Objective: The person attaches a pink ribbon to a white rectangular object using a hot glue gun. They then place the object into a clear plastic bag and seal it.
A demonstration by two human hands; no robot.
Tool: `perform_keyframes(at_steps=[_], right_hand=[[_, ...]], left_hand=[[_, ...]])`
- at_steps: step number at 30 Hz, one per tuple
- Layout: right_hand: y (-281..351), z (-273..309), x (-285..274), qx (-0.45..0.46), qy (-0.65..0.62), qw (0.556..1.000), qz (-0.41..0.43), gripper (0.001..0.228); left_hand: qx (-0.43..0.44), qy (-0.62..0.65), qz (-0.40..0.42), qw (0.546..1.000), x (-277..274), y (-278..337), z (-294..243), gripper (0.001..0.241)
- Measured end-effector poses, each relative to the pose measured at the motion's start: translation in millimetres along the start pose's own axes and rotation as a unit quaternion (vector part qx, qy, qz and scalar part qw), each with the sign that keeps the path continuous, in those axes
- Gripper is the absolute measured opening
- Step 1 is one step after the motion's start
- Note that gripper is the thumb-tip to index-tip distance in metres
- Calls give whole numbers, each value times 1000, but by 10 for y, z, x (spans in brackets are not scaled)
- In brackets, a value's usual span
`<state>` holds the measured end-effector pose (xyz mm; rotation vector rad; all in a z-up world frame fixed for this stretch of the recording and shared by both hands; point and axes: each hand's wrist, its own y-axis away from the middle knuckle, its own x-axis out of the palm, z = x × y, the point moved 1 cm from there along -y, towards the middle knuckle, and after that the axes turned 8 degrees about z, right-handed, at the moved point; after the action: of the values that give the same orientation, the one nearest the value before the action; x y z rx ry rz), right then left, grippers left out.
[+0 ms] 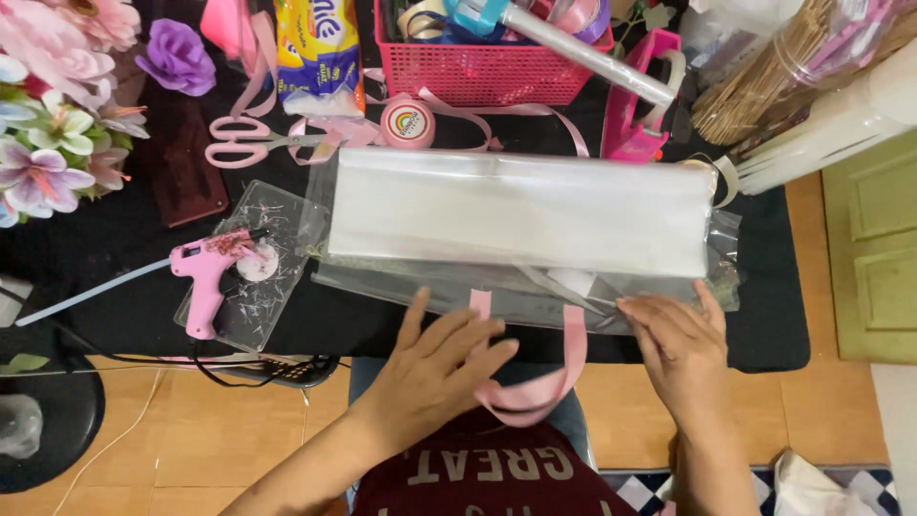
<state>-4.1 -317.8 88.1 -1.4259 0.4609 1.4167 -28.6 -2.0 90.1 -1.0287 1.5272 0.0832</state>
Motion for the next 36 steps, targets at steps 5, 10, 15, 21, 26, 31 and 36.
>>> perform_keyframes(at_steps=[5, 10, 15, 21, 26, 31, 36], right_hand=[[42, -121, -190, -19, 2, 999, 28, 18], [70, -243, -207, -18, -11, 999, 41, 22], [93, -498, -182, -20, 9, 997, 79, 25], [575, -1251, -18, 107, 25, 993, 33, 29], [658, -1552, 176, 191, -292, 934, -82, 17], [586, -1736, 472, 282, -371, 881, -79, 33], [336, -1643, 400, 291, -281, 911, -77, 49]], left_hand=[[-109, -327, 47, 938, 125, 136, 366, 83], [-147, -297, -47, 942, -264, 85, 696, 55], [-197, -70, -30, 978, -435, 188, 1107, 8], [-191, 311, -62, 929, -209, 467, 1312, 3], [-280, 363, -59, 887, -92, 433, 1395, 18], [-336, 297, 10, 893, 107, 467, 1600, 27], [-324, 291, -72, 897, 1, 326, 1601, 19]])
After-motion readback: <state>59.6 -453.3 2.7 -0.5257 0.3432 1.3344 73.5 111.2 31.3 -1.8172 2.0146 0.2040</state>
